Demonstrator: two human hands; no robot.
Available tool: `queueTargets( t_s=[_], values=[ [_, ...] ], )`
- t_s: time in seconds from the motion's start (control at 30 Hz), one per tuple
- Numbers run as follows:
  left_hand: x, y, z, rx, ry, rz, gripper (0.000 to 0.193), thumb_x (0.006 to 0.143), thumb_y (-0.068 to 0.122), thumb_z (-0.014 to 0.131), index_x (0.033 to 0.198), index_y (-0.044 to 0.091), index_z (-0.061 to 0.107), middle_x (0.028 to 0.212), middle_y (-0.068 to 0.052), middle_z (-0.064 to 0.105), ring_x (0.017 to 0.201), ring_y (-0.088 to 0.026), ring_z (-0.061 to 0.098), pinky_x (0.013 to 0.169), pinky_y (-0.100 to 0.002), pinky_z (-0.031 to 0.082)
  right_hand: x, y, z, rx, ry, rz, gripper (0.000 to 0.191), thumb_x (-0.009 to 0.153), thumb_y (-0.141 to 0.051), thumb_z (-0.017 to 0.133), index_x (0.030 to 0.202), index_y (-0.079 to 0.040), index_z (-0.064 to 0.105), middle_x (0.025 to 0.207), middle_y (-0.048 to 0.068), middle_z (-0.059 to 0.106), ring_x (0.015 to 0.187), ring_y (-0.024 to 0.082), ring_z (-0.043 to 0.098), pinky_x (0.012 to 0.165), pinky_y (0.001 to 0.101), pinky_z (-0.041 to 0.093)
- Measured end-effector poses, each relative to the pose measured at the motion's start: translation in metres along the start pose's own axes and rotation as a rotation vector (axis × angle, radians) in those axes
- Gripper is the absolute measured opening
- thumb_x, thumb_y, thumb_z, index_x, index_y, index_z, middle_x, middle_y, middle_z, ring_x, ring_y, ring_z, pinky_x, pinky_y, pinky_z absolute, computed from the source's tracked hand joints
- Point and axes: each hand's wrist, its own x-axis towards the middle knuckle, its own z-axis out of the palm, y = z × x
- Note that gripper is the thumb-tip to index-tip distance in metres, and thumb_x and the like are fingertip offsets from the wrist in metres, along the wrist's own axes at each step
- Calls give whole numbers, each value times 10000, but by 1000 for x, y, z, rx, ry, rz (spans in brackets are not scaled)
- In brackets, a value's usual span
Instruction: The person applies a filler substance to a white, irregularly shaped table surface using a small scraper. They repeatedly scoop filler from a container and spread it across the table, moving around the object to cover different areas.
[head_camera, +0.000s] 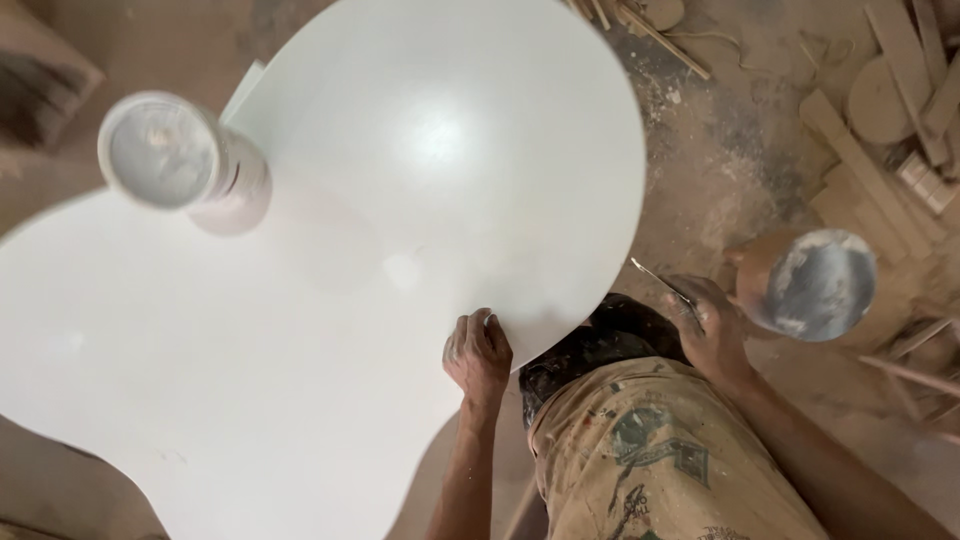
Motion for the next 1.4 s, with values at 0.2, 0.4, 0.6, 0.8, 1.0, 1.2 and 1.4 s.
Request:
queueTargets(
  t_s=[0.2, 0.4, 0.6, 0.8, 1.0, 1.2, 1.4],
  values=[
    [30, 45, 4, -27, -283, 94, 339, 945, 239, 729, 1234, 68, 683, 1051, -133, 702, 850, -205, 626, 720, -369, 527, -11, 17, -9, 93, 61, 131, 272, 1045, -191, 604, 1207, 15, 679, 1166, 215, 689, 1028, 361, 677, 873, 432, 533],
    [32, 123, 10, 71, -594, 76, 785, 809, 312, 851, 1443, 36, 479, 1182, -149, 571, 1063, -301, 529, 919, -469, 428, 7, 64, -17, 184, 21, 67, 276, 1064, -192, 591, 1211, 25, 678, 1134, 226, 687, 959, 355, 673, 810, 422, 532],
    [29, 173, 44, 249, -518, 58, 953, 760, 254, 891, 1528, 28, 374, 1151, -166, 539, 1001, -312, 511, 851, -478, 420, 34, 126, -35, 261, 26, 54, 242, 1086, -185, 589, 1162, 28, 677, 1053, 208, 674, 896, 357, 657, 777, 424, 526],
    [28, 183, 81, 440, -545, -59, 1147, 720, 252, 925, 1600, 49, 218, 1158, -177, 530, 943, -285, 509, 817, -461, 451, 67, 176, -41, 410, -45, 96, 246, 1067, -163, 599, 1190, 29, 692, 1007, 189, 674, 850, 337, 659, 733, 418, 510],
    [33, 205, 97, 640, -624, -194, 1135, 733, 225, 909, 1604, 46, 204, 1155, -183, 522, 929, -286, 543, 821, -439, 476, 77, 228, -40, 553, -74, 103, 253, 1087, -147, 580, 1250, 10, 693, 1054, 175, 701, 893, 317, 663, 802, 423, 521],
    [38, 221, 95, 634, -506, -105, 1025, 746, 218, 886, 1535, -26, 279, 1126, -232, 521, 972, -410, 570, 840, -525, 486, 62, 249, -28, 647, -35, 172, 246, 1099, -142, 606, 1255, 25, 696, 1039, 175, 676, 896, 266, 637, 775, 385, 505],
    [49, 221, 89, 582, -453, -122, 877, 815, 268, 840, 1460, -61, 345, 1182, -271, 540, 1066, -472, 591, 867, -541, 502, 48, 253, -14, 727, -123, 412, 248, 1066, -136, 615, 1241, 14, 707, 831, 133, 628, 683, 215, 558, 622, 368, 448]
  ],
)
